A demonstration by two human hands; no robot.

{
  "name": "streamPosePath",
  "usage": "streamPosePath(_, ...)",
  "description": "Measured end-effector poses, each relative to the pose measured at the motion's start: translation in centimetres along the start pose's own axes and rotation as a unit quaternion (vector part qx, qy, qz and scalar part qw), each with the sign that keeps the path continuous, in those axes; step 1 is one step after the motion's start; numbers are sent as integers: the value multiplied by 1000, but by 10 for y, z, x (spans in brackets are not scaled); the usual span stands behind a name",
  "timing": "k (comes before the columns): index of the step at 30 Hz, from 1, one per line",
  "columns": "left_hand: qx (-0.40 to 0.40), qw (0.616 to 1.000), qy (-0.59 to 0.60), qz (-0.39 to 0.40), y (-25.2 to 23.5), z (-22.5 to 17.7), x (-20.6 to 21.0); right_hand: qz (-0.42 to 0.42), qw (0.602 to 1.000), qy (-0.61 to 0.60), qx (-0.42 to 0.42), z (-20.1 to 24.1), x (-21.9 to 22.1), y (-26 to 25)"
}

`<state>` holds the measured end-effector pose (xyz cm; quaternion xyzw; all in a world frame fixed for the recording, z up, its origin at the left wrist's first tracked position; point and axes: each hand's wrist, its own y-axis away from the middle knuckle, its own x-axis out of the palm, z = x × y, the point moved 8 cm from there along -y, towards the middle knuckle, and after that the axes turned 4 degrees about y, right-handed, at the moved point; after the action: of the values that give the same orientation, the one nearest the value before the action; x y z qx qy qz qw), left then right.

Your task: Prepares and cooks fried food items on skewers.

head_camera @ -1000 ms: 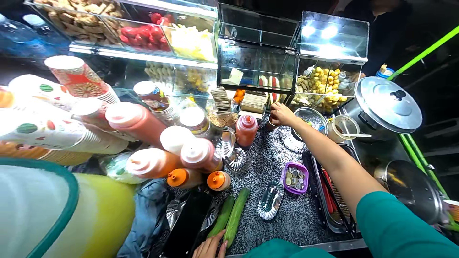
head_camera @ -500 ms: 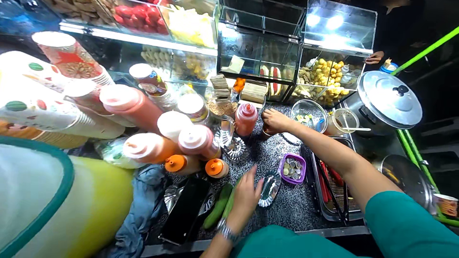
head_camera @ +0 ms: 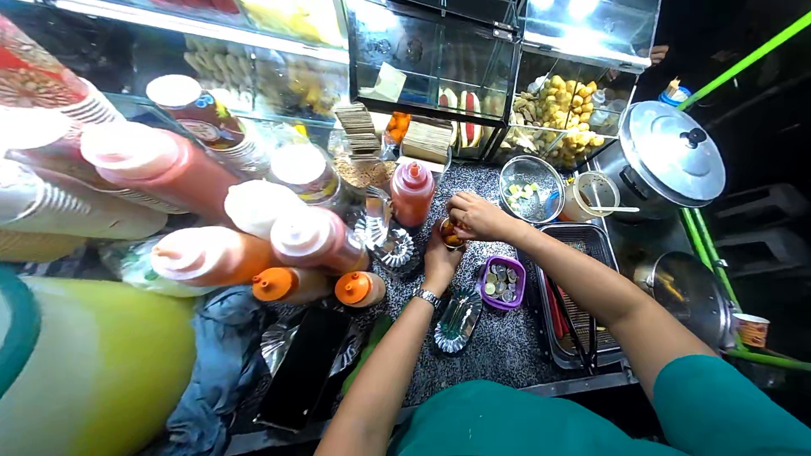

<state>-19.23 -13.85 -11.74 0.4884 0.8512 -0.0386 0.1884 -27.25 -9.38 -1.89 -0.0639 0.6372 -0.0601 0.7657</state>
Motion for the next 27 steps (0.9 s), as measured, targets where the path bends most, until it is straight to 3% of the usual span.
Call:
streamPosePath(3, 17, 999, 34, -16, 4, 2, 1, 9, 1000, -12, 22, -6, -1, 10)
streamPosePath(10, 113, 980, 40, -160, 32, -27, -13, -44, 992, -69, 95, -21, -6, 28)
streamPosePath(19, 51, 985, -26, -160, 22, -28, -11, -73, 985, -76, 135, -25, -11, 34)
streamPosePath(27, 107, 975, -59, -185, 25, -34, -6, -103, 984, -53, 139, -21, -15, 38)
